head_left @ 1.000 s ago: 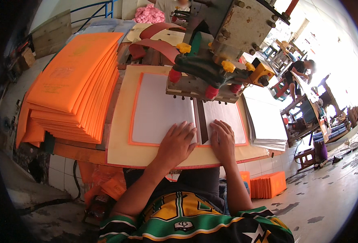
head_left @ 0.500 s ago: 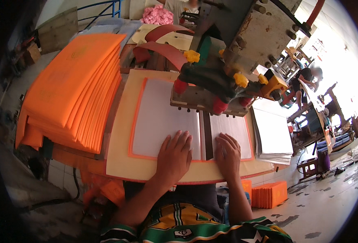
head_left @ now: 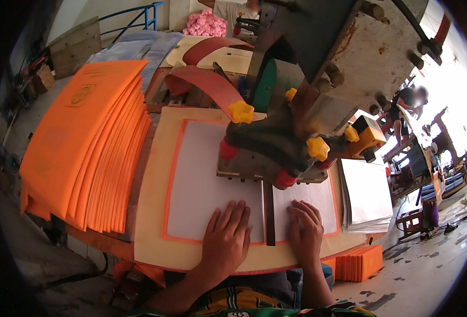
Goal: The person positions orange plastic folder covers and white plastic inserts under a heat-sealing machine, aligning them by hand before lowering the press to seal the edges.
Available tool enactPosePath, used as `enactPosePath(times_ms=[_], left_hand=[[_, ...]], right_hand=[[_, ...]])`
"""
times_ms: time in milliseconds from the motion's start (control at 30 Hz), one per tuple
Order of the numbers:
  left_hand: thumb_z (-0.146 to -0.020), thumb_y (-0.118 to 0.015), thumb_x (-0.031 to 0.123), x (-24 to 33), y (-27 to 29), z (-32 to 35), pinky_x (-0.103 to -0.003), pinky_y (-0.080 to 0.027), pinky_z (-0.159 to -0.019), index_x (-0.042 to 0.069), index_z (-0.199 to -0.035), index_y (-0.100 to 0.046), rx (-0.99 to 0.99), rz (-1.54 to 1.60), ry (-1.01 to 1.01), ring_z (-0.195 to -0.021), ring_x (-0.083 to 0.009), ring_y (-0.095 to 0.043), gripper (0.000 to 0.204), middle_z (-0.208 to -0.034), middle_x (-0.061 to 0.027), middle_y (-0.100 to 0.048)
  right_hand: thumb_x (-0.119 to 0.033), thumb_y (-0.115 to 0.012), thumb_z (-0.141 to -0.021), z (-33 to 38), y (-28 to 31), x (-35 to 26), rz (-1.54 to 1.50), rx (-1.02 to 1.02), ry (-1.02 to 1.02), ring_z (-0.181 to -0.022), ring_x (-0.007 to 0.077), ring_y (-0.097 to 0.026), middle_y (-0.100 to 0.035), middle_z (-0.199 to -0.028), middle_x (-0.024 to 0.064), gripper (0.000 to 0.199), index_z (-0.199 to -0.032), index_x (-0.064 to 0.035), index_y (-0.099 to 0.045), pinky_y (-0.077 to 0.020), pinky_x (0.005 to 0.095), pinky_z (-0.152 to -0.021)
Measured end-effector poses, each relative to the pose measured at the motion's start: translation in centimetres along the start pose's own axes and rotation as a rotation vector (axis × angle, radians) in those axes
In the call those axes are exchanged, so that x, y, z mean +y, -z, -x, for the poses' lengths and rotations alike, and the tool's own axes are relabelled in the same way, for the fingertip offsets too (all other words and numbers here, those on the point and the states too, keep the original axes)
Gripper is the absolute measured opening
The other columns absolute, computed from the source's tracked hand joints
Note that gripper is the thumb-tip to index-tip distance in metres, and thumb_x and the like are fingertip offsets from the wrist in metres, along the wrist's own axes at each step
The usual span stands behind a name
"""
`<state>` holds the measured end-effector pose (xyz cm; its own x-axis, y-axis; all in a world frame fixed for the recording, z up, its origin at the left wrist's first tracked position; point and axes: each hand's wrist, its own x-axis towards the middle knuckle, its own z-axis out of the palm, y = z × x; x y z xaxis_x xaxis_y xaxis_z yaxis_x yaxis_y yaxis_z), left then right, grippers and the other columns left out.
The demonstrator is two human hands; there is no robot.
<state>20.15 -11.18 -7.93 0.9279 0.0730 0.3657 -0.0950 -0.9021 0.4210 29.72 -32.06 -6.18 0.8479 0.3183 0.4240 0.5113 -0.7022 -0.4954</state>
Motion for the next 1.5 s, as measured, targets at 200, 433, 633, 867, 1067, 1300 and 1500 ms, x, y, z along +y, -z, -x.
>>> enactPosePath(times_ms=[200,433,633,867,1067,1300,1500], left_hand=[[-0.102,-0.067,0.023,0.23,0.50,-0.15,-0.056,-0.037,-0.125,0.002,-0.147,-0.065,-0.028,-0.017,-0.001,-0.152,-0.0318,-0.049,0.049,-0.158,-0.0143,-0.059],[-0.101,-0.068,0.024,0.31,0.51,-0.03,-0.057,-0.037,-0.125,0.002,-0.148,-0.064,-0.047,-0.027,0.006,-0.152,-0.0317,-0.049,0.052,-0.161,-0.0136,-0.056],[-0.101,-0.069,0.024,0.19,0.15,0.05,-0.057,-0.038,-0.125,0.003,-0.148,-0.064,-0.027,-0.013,0.013,-0.151,-0.0320,-0.050,0.052,-0.159,-0.0137,-0.058],[-0.100,-0.069,0.021,0.18,0.45,0.03,-0.057,-0.038,-0.124,0.003,-0.148,-0.064,-0.031,0.007,0.015,-0.151,-0.0325,-0.051,0.051,-0.159,-0.0132,-0.059],[-0.100,-0.069,0.022,0.10,0.38,0.08,-0.057,-0.038,-0.125,0.003,-0.148,-0.064,-0.030,0.031,0.028,-0.151,-0.0326,-0.051,0.052,-0.159,-0.0138,-0.059],[-0.100,-0.070,0.022,0.17,0.32,0.07,-0.056,-0.038,-0.125,0.004,-0.148,-0.065,-0.029,0.023,0.025,-0.151,-0.0318,-0.050,0.052,-0.160,-0.0132,-0.058],[-0.100,-0.071,0.022,0.08,0.42,-0.05,-0.054,-0.036,-0.126,0.004,-0.149,-0.063,-0.019,0.024,0.019,-0.151,-0.0314,-0.050,0.053,-0.159,-0.0125,-0.058]], right_hand=[[0.001,-0.063,-0.093,-0.21,0.24,0.04,-0.019,-0.012,-0.024,-0.131,0.0389,-0.067,-0.077,-0.130,0.0184,0.027,-0.113,0.0000,-0.080,-0.0516,0.0481,-0.114],[0.002,-0.064,-0.088,-0.09,0.23,0.34,-0.043,-0.025,-0.026,-0.132,0.0382,-0.065,-0.075,-0.133,0.0161,0.031,-0.116,-0.0015,-0.079,-0.0478,0.0501,-0.115],[0.002,-0.064,-0.087,-0.22,0.29,0.01,-0.051,-0.018,-0.016,-0.131,0.0393,-0.065,-0.075,-0.132,0.0171,0.031,-0.114,-0.0014,-0.079,-0.0484,0.0502,-0.114],[0.001,-0.063,-0.089,-0.05,0.23,0.18,-0.064,-0.007,-0.013,-0.130,0.0397,-0.065,-0.075,-0.131,0.0181,0.029,-0.114,-0.0012,-0.079,-0.0486,0.0501,-0.114],[0.001,-0.063,-0.090,-0.25,0.31,0.10,-0.066,-0.015,0.005,-0.130,0.0402,-0.065,-0.075,-0.132,0.0187,0.029,-0.115,-0.0007,-0.078,-0.0481,0.0502,-0.114],[-0.001,-0.063,-0.091,-0.04,0.25,0.31,-0.066,-0.019,0.000,-0.131,0.0403,-0.065,-0.075,-0.132,0.0191,0.029,-0.116,-0.0001,-0.077,-0.0473,0.0504,-0.115],[0.000,-0.063,-0.091,-0.13,0.43,0.31,-0.055,-0.027,0.004,-0.131,0.0399,-0.064,-0.075,-0.133,0.0180,0.029,-0.116,-0.0006,-0.078,-0.0472,0.0503,-0.116]])
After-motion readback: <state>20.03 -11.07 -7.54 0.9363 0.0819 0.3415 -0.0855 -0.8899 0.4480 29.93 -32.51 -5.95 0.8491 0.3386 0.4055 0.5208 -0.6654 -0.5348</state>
